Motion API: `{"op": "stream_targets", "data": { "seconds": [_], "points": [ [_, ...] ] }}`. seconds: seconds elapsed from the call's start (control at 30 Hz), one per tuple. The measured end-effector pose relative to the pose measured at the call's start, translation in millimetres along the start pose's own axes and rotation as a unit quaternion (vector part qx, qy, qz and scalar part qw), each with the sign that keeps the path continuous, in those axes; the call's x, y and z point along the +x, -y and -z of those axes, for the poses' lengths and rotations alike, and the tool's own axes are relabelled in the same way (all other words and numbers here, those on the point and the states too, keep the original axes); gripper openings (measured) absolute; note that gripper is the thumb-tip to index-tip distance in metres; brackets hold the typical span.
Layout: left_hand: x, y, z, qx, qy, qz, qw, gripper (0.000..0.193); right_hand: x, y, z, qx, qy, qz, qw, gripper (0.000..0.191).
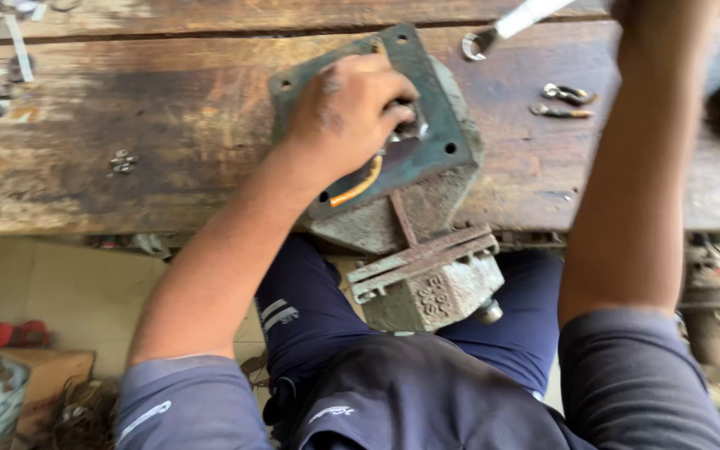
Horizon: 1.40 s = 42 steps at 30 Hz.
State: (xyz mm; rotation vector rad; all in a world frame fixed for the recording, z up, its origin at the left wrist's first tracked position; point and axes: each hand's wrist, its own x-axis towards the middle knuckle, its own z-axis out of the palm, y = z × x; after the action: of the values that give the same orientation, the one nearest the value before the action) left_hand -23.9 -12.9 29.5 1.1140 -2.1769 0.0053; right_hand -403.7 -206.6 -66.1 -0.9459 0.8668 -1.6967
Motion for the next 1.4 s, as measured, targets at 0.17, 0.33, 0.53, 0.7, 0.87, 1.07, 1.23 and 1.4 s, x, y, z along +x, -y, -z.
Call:
{"op": "stream_targets", "data": {
  "seconds": [0.17, 0.33, 0.53, 0.7, 0.87, 1.07, 1.23, 1.4],
  "points": [
    [-1.6, 1.8, -8.4, 0.005, 0.003, 0.016, 1.000, 0.023, -105.8, 37.8, 145.3, -0.023, -0.107, 0.032, 0.994, 0.018],
    [1.0, 1.9, -14.8, 0.043, -0.016, 0.002, 0.999, 0.028, -177.7, 43.4, 190.3, -0.109, -0.271, 0.105, 0.951, 0.021],
    [6.8, 3.7, -21.5, 0.079, 0.009, 0.038, 0.996, 0.039, -201.3, 30.3, 149.6, -0.118, -0.178, 0.120, 0.969, 0.024],
    [4.7, 19.1, -8.6, -0.018, 0.039, -0.023, 0.999, 0.024, -198.6, 15.4, 139.9, -0.533, -0.036, 0.201, 0.821, 0.014],
    [12.6, 21.7, -21.4, 0.017, 0.051, 0.043, 0.998, 0.031, -185.4, 12.6, 121.4, -0.690, -0.009, 0.262, 0.675, 0.014],
    [13.3, 29.0, -22.4, -0.037, -0.003, -0.012, 0.999, 0.040, -192.0, 39.5, 58.4, -0.691, 0.005, 0.348, 0.634, 0.012],
    [14.8, 42.2, 0.4, -0.100, -0.028, -0.020, 0.994, 0.020, -196.8, 73.3, -45.7, -0.504, 0.191, 0.257, 0.802, 0.015],
    [10.3, 43.1, 13.3, -0.067, -0.077, -0.066, 0.993, 0.019, -192.2, 77.1, -149.1, -0.553, 0.307, 0.297, 0.715, 0.020]
  ]
}}
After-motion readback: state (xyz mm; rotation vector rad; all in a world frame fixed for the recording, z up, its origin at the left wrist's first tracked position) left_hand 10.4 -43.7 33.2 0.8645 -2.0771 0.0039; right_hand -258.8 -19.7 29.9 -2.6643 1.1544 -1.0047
